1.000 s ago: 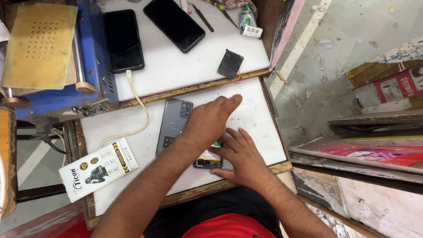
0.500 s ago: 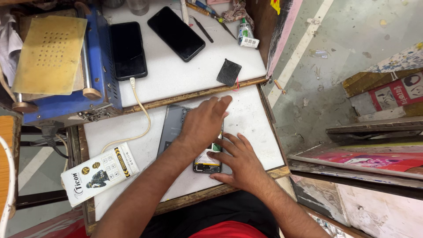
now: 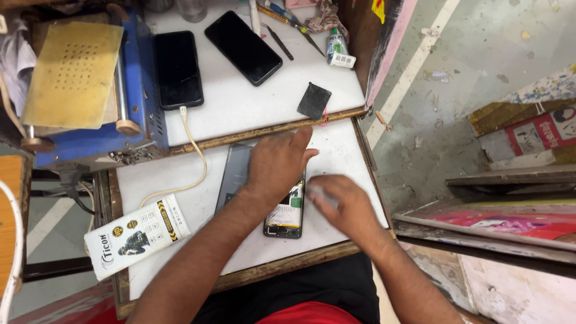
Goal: The person uses a red-handled screwdriver to remove screws from a disassembled smartphone on a workbench. They then use a rubber band to hold the phone's back cover in place while continuing to manipulate the device.
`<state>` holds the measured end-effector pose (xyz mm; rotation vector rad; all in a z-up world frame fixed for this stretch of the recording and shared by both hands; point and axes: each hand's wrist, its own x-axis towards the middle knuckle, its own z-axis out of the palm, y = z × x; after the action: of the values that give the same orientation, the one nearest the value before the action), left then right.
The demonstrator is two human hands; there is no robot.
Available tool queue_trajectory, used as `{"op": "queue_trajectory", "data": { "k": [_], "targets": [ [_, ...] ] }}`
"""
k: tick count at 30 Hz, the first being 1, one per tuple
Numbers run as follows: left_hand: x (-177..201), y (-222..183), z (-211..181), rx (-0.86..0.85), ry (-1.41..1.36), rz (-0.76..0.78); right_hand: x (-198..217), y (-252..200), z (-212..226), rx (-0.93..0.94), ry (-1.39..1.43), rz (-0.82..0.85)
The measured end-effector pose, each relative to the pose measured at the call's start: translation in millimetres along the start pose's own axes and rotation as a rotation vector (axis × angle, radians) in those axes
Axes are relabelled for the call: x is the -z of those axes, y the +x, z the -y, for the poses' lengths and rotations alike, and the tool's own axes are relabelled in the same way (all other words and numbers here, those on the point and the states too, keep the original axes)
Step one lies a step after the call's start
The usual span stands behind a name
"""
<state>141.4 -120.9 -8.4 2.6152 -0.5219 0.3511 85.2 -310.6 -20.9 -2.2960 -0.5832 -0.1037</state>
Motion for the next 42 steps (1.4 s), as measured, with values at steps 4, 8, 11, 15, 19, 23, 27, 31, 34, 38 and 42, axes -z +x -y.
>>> {"op": "queue_trajectory", "data": {
  "k": [4,8,11,15,19,23,27,31,34,38,42],
  "targets": [
    [13,-5,-3,-0.160,-0.110,-0.046,14,32,-9,-0.160,-0.064,0.076],
    [9,-4,-4,0.041,-0.056,0.110,5,48,-9,-0.157,-0.147,0.138],
    [10,-6,3,-0.070,-0.100,0.058,1,57,-13,-0.107,-0.226,0.163],
    [6,1,2,0.163,0.011,0.276,-7,51,-23,-0.081,-0.194,0.124],
    [19,2,-3,-0.094,-0.092,0.094,-10,49,-28,-0.100,-0.233,0.122],
    [18,8,-4,0.047,-0.022,0.182,-12,48,-29,-0.038,-0.230,0.091],
    [15,-2,-5,-0.227,-0.150,-0.168,-9,49,-25,-0.126,-0.232,0.153],
    [5,2,-2,0.041,0.047,0.197,-10,49,-27,-0.102,-0.254,0.151],
    [2,-2,3,-0.046,-0.113,0.019,-9,52,-24,-0.080,-0.211,0.120],
    [-7,-3,5,0.005,0.009,0.187,-9,49,-27,-0.138,-0.261,0.175],
    [1,-6,4,-0.124,-0.181,-0.075,-7,48,-24,-0.086,-0.220,0.150]
  ]
}}
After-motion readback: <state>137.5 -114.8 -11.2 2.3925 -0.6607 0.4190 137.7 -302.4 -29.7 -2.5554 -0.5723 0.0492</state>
